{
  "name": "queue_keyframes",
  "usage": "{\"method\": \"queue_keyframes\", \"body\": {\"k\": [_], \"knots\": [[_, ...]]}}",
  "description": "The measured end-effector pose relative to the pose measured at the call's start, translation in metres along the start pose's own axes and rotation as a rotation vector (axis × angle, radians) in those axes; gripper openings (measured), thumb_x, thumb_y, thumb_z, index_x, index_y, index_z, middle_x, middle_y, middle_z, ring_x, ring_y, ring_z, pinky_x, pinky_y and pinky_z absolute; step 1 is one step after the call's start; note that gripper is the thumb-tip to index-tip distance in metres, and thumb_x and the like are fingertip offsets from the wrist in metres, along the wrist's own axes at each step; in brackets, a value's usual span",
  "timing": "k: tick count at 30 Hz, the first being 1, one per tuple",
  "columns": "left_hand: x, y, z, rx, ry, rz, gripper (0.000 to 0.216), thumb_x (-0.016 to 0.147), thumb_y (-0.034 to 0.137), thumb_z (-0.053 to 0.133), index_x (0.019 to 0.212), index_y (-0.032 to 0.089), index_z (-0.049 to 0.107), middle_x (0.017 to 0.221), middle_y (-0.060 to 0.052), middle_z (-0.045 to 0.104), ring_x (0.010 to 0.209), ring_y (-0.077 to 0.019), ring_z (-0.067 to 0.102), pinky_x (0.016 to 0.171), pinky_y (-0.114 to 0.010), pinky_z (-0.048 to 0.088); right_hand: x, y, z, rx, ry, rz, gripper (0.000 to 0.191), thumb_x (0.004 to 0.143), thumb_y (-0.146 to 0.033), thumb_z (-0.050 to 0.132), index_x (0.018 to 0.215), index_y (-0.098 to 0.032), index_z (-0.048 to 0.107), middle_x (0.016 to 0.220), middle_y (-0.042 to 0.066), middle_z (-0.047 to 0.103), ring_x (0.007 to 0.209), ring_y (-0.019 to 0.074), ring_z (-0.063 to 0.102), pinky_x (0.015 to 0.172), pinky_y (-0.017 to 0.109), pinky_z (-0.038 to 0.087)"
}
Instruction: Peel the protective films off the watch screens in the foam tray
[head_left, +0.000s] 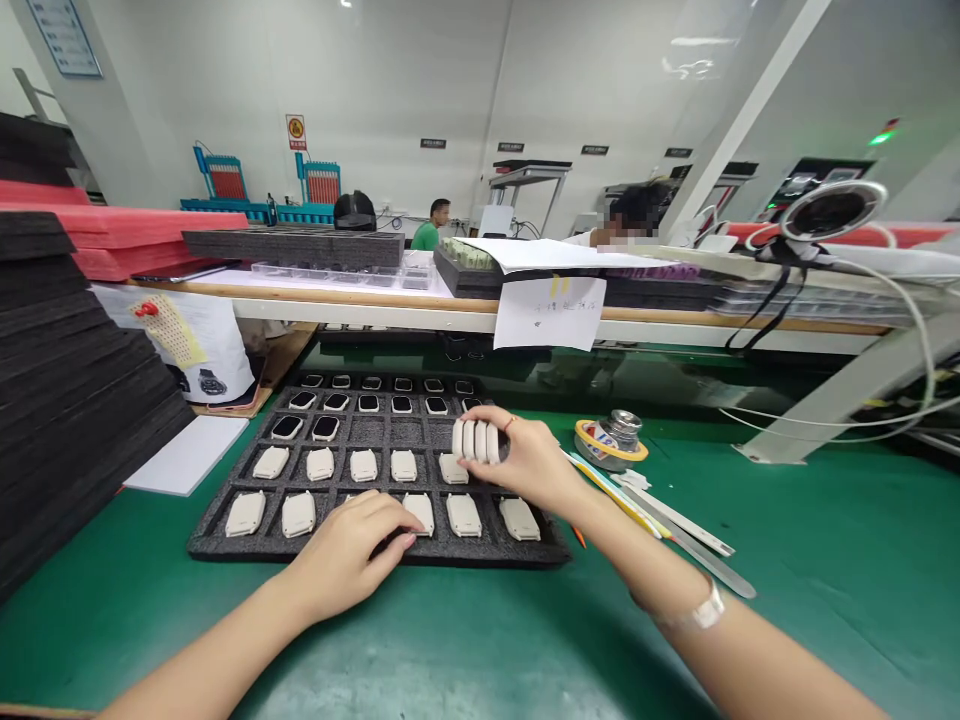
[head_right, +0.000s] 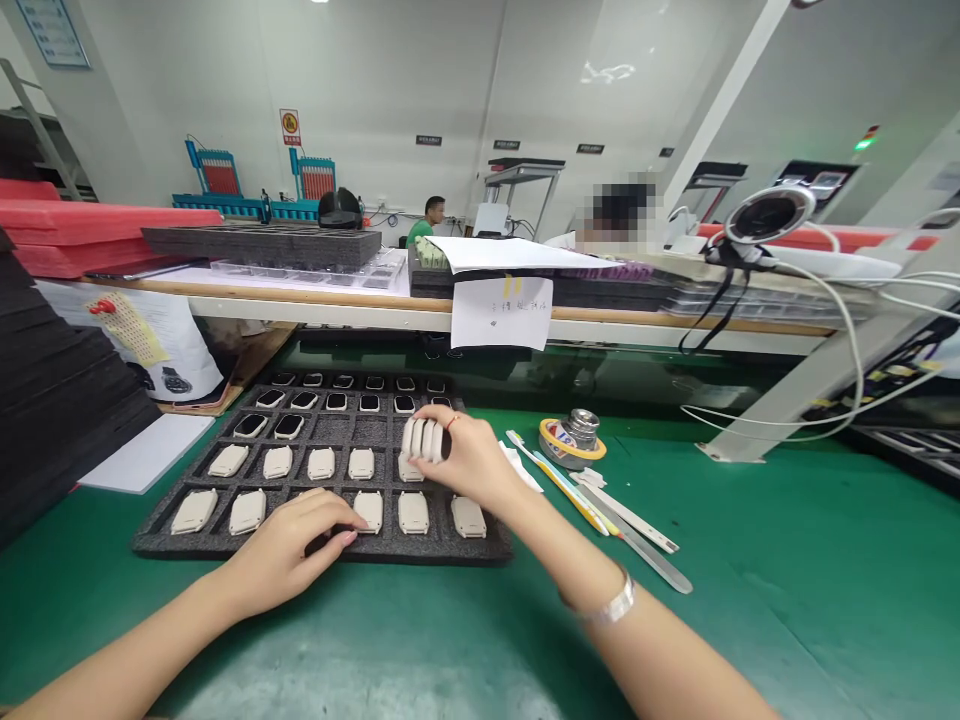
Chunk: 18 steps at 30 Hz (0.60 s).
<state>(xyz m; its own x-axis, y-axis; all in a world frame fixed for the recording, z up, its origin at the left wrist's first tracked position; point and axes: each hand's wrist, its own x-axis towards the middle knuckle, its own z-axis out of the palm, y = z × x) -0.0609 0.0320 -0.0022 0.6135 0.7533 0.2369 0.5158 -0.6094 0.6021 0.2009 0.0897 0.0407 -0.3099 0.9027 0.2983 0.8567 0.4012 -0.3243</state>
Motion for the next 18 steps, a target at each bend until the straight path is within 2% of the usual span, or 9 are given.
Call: {"method": "queue_keyframes", "body": {"k": [2,4,7,9,11,13,18], "knots": [[0.003,0.004,0.004,-0.203,0.056,-0.068,0.031,0.100,0.039,0.045,0.122,0.023,0.060,0.114,-0.008,0.065,0.098,-0.0221,0.059,0.091,-0.038,0.045,-0.024,-0.022,0.005,0.098,0.048,-0.057,0.051,0.075,-0.029,0.076,0.121,-0.026,0.056,0.111,0.001,0.071,0.094,0.0196,0.070,0.084,0.028,0.054],[0.008,0.011,0.009,-0.506,0.095,-0.130,0.045,0.100,0.052,0.039,0.132,0.024,0.053,0.125,-0.010,0.061,0.106,-0.0234,0.058,0.099,-0.040,0.043,-0.042,-0.038,0.012,0.304,0.158,-0.181,0.052,0.071,-0.025,0.079,0.118,-0.026,0.057,0.111,0.001,0.071,0.097,0.0195,0.070,0.087,0.028,0.054],[0.019,0.027,0.018,-1.037,0.001,-0.236,0.068,0.094,0.070,0.031,0.137,0.021,0.051,0.132,-0.014,0.059,0.118,-0.0281,0.056,0.102,-0.044,0.042,-0.057,-0.048,0.021,0.549,0.266,-0.331,0.055,0.069,-0.021,0.081,0.119,-0.027,0.057,0.110,0.002,0.072,0.098,0.0200,0.070,0.088,0.030,0.055],[0.026,0.037,0.025,-1.266,-0.081,-0.329,0.079,0.087,0.078,0.038,0.136,0.017,0.052,0.127,-0.016,0.063,0.117,-0.0311,0.058,0.097,-0.044,0.045,-0.061,-0.048,0.026,0.612,0.272,-0.368,0.057,0.069,-0.018,0.081,0.120,-0.027,0.056,0.111,0.003,0.072,0.098,0.0204,0.070,0.088,0.031,0.055],[0.030,0.043,0.032,-1.359,-0.075,-0.410,0.083,0.081,0.080,0.049,0.133,0.015,0.055,0.122,-0.017,0.066,0.114,-0.0321,0.060,0.093,-0.044,0.047,-0.062,-0.045,0.031,0.659,0.270,-0.368,0.059,0.068,-0.016,0.082,0.121,-0.026,0.057,0.112,0.004,0.072,0.100,0.0208,0.070,0.091,0.032,0.056],[0.030,0.046,0.038,-1.392,-0.009,-0.470,0.082,0.077,0.078,0.058,0.128,0.015,0.058,0.119,-0.016,0.067,0.111,-0.0310,0.062,0.089,-0.041,0.049,-0.064,-0.043,0.036,0.696,0.261,-0.355,0.062,0.068,-0.014,0.081,0.124,-0.025,0.056,0.115,0.005,0.071,0.104,0.0210,0.069,0.095,0.033,0.055],[0.021,0.043,0.041,-1.438,0.070,-0.546,0.065,0.073,0.070,0.070,0.106,0.014,0.067,0.102,-0.012,0.072,0.098,-0.0256,0.066,0.070,-0.028,0.048,-0.069,-0.044,0.046,0.799,0.202,-0.376,0.078,0.071,-0.014,0.080,0.140,-0.026,0.046,0.128,0.006,0.066,0.112,0.0194,0.067,0.101,0.031,0.052]]}}
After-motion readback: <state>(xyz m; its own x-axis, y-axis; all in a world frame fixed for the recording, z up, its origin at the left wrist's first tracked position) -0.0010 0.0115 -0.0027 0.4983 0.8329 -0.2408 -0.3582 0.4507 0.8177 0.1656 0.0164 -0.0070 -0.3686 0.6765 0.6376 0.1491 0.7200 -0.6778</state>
